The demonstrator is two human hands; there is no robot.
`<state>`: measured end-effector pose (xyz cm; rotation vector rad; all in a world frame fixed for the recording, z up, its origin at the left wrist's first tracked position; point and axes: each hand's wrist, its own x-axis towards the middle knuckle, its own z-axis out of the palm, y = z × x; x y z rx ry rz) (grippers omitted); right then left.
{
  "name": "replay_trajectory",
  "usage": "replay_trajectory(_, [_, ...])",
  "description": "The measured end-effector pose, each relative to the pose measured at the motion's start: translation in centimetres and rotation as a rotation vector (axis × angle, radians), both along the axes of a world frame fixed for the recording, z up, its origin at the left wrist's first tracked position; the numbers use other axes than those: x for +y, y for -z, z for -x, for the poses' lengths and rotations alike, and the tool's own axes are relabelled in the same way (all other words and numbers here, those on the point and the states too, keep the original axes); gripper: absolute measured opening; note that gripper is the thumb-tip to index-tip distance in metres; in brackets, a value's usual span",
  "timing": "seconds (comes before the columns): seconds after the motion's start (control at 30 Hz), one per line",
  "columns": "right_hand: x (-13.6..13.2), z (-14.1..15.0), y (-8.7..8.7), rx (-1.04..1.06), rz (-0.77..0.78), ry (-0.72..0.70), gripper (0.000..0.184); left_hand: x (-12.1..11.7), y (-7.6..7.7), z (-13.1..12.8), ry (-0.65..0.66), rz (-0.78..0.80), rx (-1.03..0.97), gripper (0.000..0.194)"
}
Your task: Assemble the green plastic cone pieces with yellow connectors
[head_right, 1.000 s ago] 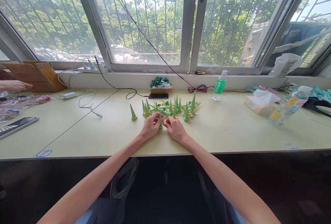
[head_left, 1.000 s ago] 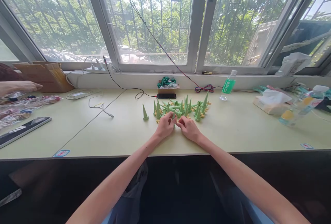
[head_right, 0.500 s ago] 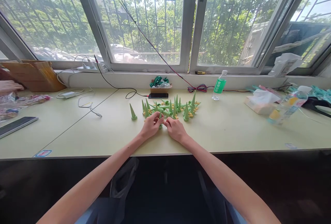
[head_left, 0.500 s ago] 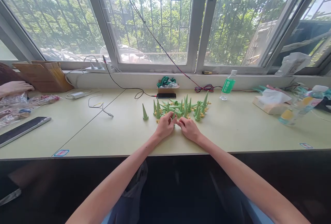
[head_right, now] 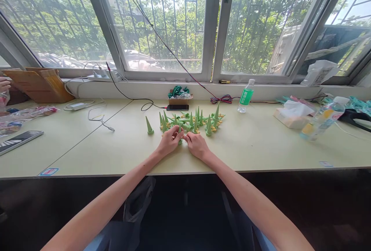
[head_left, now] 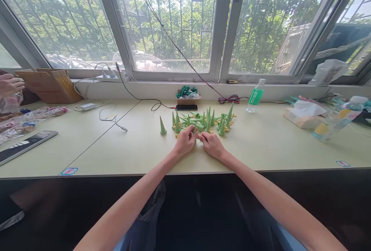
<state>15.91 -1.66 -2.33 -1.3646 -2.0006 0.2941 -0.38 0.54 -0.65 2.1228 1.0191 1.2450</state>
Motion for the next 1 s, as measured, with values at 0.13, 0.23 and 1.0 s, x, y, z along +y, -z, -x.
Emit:
replay_trajectory(0.13, [-0.1, 0.0, -0.2, 0.005, -0.004, 0.018, 0.033, -0.1, -0.1, -0.1, -0.008, -0.006, -0.008, 0.018])
replay_trajectory(0.23, [-0.1, 0.0, -0.3, 0.024, 0.005, 0.045, 0.034, -0.1, -0.1, -0.2, -0.012, -0.005, -0.019, 0.019])
replay_trajectory(1.0, [0.0, 0.1, -0.5, -0.078, 0.007, 0.230, 0.028, -0.2, -0.7, 0.5, -0.288, -0.270, -0.120, 0.012])
